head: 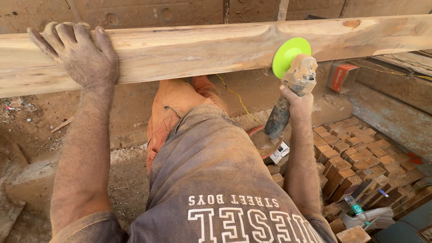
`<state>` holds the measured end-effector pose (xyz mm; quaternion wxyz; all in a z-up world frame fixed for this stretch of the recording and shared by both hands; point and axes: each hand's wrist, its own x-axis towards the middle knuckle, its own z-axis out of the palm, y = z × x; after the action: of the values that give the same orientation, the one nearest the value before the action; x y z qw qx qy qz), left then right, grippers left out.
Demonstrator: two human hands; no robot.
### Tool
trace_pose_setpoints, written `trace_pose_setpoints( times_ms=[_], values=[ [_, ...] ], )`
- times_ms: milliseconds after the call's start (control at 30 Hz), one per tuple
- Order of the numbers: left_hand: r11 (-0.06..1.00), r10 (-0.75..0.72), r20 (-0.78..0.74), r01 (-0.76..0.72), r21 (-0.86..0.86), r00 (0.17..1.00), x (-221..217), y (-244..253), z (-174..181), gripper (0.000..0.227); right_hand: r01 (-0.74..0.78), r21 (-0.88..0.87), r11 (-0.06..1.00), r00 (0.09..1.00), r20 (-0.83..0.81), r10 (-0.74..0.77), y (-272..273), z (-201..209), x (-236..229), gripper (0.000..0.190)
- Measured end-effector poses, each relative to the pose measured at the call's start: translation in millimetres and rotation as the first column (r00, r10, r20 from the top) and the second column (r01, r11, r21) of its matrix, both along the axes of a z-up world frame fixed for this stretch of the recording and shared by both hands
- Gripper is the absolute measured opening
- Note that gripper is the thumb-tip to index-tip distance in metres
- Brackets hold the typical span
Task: The recorder uses an angle grinder with a sanding disc to sand and polish long wooden beams in a workshop environment.
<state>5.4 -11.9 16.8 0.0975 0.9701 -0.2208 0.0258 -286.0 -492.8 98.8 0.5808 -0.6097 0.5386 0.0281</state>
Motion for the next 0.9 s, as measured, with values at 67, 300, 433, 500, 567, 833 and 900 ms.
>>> trace_pose_setpoints(
  times_ms=[67, 300, 433, 500, 567, 833, 900],
  values=[
    [1.0, 0.009, 0.025, -0.008, -0.007, 1.0, 0, -5, 6, 0.017, -0.066, -0.016, 0.998, 0.994, -0.093, 0.064, 25, 8, 12, 0.042],
    [0.999, 0.0, 0.035, -0.002, 0.038, 0.999, -1, 7, -13, 0.015, -0.448, -0.132, 0.884, 0.887, -0.185, 0.422, 108, 23, 29, 0.058],
    [1.0, 0.001, 0.016, -0.001, 0.02, 1.0, -1, 1, -4, 0.014, -0.297, -0.082, 0.951, 0.946, -0.162, 0.281, 54, 11, 6, 0.055],
    [0.999, 0.001, 0.034, -0.003, 0.035, 0.999, -1, 1, -4, 0.016, -0.035, -0.025, 0.999, 0.994, -0.102, 0.033, 10, -7, -14, 0.048],
    [1.0, 0.013, 0.026, -0.013, 0.017, 1.0, 0, 0, -5, 0.016, 0.042, -0.009, 0.999, 0.998, -0.038, -0.042, -19, -13, -21, 0.046],
    [1.0, 0.008, 0.017, -0.008, 0.018, 1.0, -1, 2, -2, 0.018, 0.277, 0.102, 0.955, 0.956, 0.068, -0.284, -3, -2, -30, 0.049],
    [0.998, -0.008, 0.035, 0.006, 0.059, 0.999, -2, 5, -11, 0.019, 0.299, 0.227, 0.927, 0.921, 0.185, -0.343, 26, 9, -31, 0.055]
  ],
)
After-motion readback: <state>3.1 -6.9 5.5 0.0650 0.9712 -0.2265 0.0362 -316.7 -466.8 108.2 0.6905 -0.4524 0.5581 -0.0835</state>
